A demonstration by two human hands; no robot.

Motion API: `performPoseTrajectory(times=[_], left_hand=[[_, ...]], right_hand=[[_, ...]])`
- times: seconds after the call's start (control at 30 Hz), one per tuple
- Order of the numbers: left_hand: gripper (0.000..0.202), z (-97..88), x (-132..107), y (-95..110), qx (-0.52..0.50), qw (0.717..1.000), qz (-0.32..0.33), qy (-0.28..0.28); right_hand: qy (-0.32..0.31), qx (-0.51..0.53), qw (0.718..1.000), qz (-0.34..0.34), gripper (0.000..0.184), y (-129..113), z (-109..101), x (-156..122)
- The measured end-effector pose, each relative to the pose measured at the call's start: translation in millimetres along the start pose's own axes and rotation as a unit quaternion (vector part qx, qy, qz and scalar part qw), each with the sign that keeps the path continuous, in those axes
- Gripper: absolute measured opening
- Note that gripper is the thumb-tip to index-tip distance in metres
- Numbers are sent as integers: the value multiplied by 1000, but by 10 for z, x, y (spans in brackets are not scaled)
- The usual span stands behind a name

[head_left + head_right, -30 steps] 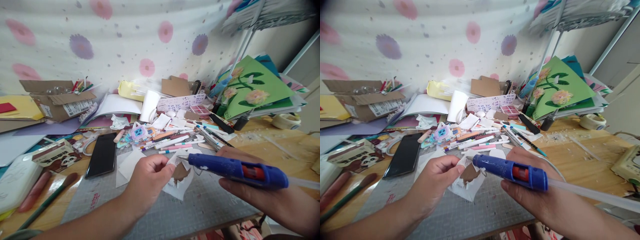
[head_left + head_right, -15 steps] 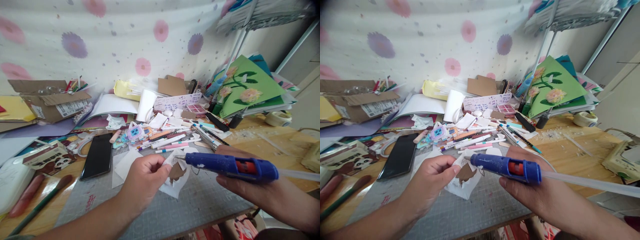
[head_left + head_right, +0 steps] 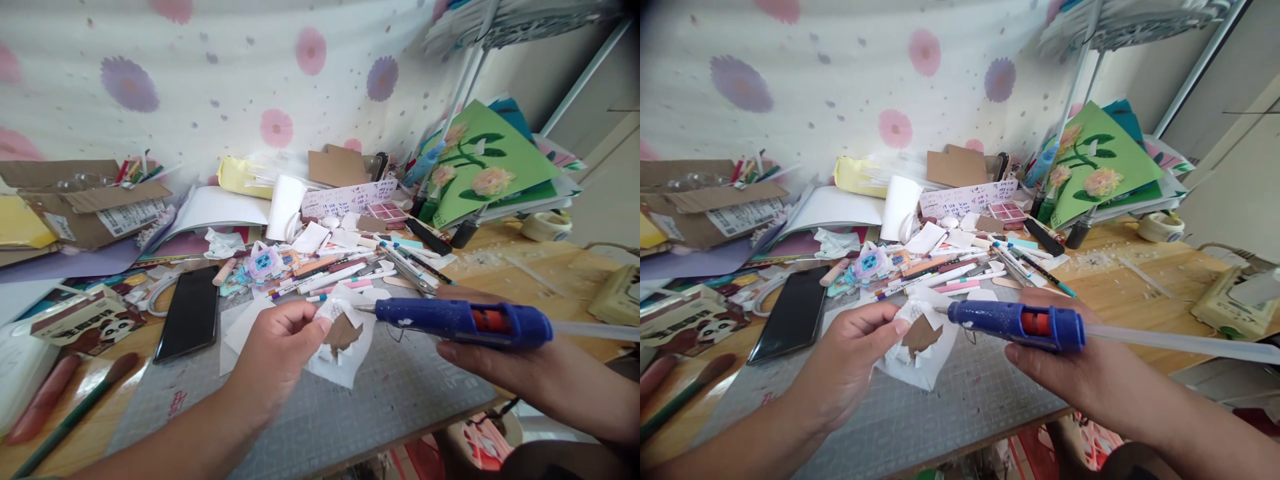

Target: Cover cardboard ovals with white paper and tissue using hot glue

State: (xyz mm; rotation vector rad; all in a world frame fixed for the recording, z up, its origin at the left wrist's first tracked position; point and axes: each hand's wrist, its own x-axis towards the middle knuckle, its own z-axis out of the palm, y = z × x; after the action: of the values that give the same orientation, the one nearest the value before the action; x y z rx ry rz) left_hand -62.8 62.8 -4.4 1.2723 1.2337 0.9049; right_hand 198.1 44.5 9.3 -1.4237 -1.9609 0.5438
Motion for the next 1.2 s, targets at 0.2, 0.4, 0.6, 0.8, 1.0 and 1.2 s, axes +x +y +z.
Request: performPoseTrajectory(times=[0.2, 0.4, 0.6, 0.8, 1.0, 1.2], left_hand=[[22, -3, 4, -1, -14, 1000, 3, 19], [22, -12, 6, -31, -36, 999, 3, 13], [22, -14, 25, -40, -42, 999, 5, 19], [24, -2, 22, -36, -8, 1000, 20, 7], [25, -6, 8, -20, 24, 999, 36, 2], [25, -33, 15, -53, 35, 998, 44, 11]], right_hand=[[-2, -27, 1000, -3, 25, 92, -26, -94], [0, -49, 999, -8, 27, 58, -47, -103], [-52, -32, 998, -18, 22, -58, -94, -26], [-12, 16, 998, 65, 43, 15, -66, -96], [13, 7, 999, 41, 44, 70, 46, -107], [-12, -19, 999, -47, 33, 80, 34, -84]])
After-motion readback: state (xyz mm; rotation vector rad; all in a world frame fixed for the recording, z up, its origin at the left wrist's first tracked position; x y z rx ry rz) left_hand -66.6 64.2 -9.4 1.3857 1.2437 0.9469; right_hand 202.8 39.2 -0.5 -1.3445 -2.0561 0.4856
